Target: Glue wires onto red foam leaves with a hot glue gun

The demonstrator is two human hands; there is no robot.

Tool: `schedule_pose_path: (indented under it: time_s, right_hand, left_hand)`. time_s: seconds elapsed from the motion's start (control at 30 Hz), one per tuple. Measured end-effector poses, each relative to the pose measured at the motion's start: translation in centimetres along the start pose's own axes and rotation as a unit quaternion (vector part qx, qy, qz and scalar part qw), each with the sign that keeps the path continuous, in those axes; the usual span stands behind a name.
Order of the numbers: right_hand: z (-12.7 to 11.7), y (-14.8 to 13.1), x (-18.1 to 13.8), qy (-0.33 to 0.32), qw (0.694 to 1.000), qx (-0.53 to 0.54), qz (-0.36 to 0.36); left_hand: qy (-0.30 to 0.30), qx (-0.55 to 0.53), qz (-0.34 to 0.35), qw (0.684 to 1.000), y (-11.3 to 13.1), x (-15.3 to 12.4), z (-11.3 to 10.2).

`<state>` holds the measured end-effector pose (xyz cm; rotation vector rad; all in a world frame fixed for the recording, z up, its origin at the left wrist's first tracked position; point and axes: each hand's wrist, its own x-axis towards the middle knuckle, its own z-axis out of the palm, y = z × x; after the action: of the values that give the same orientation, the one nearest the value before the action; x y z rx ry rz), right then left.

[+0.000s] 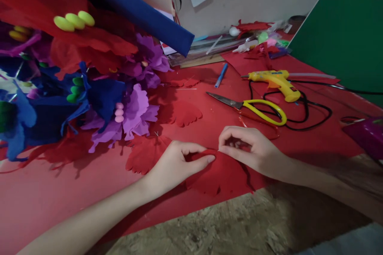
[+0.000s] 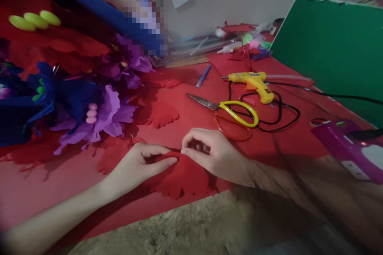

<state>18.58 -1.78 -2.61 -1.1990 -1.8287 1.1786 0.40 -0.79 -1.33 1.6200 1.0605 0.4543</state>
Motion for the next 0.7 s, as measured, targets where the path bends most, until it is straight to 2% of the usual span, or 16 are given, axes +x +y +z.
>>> schedule_pose_path:
  time_s: [0.2, 0.37, 0.57, 0.7]
  right_hand:
    - [0.05, -0.17, 0.08, 0.006, 0.999, 0.028, 0.038]
    - [0.32, -0.19, 0.06, -0.035, 0.999, 0.026, 0.034]
    - [-0.06, -0.33, 0.14, 0.035, 0.998, 0.004, 0.05]
    - [0.03, -0.35, 0.11, 0.026, 0.999, 0.009, 0.026]
  left_hand:
    - [-0.002, 0.002, -0.008, 1.0, -0.27, 0.06, -0.09]
    - [-0.008, 0.017, 0.014, 1.0, -0.36, 0.01, 0.12]
    - [-0.008, 0.007, -0.019, 1.0, -0.34, -0.2, 0.1]
    - [-0.012, 0.004, -0.026, 1.0, -0.37, -0.23, 0.21]
